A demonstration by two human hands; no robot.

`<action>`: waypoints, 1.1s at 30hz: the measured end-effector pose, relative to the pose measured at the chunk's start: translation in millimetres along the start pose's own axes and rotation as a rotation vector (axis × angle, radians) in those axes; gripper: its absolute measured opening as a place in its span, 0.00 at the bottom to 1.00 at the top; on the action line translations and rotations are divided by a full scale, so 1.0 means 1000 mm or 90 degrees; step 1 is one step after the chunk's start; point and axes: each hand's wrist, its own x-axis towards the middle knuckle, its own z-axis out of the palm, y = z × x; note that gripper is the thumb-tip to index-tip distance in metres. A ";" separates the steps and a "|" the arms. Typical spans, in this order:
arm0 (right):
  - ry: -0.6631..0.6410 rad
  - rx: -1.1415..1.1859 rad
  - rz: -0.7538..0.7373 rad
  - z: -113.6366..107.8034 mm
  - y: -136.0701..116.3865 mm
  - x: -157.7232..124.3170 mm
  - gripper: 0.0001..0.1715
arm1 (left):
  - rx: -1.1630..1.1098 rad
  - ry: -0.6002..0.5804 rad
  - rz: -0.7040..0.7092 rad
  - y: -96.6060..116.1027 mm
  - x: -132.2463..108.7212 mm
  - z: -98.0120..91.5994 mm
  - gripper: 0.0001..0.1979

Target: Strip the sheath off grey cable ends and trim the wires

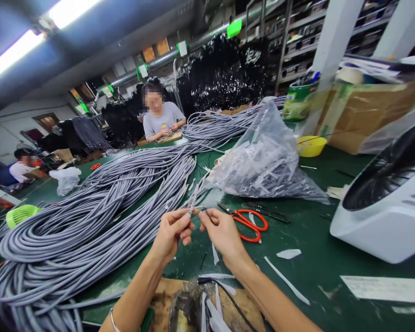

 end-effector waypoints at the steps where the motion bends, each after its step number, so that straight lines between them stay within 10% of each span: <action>1: 0.028 -0.004 -0.001 -0.002 0.001 0.001 0.24 | -0.005 -0.001 -0.001 0.001 0.000 0.000 0.22; 5: 0.127 -0.100 -0.134 -0.008 -0.005 -0.004 0.17 | 0.007 0.033 0.038 0.002 0.002 -0.001 0.20; 10: 0.035 -0.292 -0.412 -0.005 -0.017 -0.021 0.16 | 0.055 0.051 0.073 -0.001 0.004 -0.004 0.20; 16: 0.052 -0.328 -0.440 -0.004 -0.019 -0.020 0.17 | 0.179 0.039 0.116 -0.004 0.000 -0.004 0.15; 23: 0.103 -0.401 -0.477 -0.004 -0.016 -0.026 0.18 | 0.579 0.109 0.397 -0.009 -0.005 -0.003 0.07; 28: -0.020 -0.336 -0.751 0.003 -0.013 -0.044 0.08 | 0.637 0.119 0.319 -0.018 0.008 -0.009 0.08; 33: 0.085 -0.384 -0.667 -0.005 -0.014 -0.035 0.05 | 0.461 0.116 0.213 -0.008 0.011 -0.010 0.11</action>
